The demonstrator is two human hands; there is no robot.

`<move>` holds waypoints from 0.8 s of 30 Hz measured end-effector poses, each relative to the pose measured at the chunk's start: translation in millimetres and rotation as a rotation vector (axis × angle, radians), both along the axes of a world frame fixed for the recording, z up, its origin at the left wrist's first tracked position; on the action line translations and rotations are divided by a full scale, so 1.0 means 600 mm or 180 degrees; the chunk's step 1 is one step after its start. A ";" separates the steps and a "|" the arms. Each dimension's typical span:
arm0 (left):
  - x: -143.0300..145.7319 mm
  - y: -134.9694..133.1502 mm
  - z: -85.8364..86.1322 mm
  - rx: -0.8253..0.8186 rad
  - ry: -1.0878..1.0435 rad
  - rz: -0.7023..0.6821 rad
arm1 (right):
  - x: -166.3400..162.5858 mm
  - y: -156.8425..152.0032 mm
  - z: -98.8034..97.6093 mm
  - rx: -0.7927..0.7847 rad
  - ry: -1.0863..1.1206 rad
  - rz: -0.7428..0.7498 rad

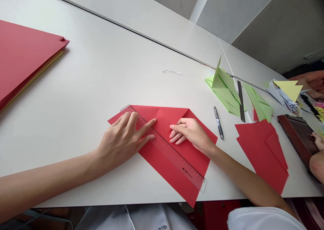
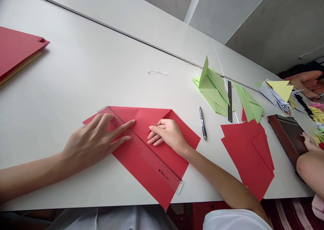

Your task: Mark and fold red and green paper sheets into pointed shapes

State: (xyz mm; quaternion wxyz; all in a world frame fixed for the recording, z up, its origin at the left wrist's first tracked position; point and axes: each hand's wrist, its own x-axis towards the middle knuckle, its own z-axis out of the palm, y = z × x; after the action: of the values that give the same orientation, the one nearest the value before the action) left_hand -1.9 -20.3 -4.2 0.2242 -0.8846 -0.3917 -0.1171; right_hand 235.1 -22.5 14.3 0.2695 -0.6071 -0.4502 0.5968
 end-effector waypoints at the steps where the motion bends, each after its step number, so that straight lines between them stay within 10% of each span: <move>1: 0.000 0.000 0.000 -0.0033 -0.0013 0.0003 | 0.000 0.000 0.000 0.0000 -0.0003 0.0001; 24: 0.000 0.003 0.001 0.0053 -0.0097 -0.0087 | -0.007 0.004 0.009 -0.0102 -0.0121 -0.0050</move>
State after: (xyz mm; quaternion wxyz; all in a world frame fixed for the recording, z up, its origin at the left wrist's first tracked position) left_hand -2.1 -18.3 -3.4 0.2239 -0.8861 -0.3820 -0.1368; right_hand 230.6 -20.3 19.5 0.2558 -0.6261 -0.4408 0.5901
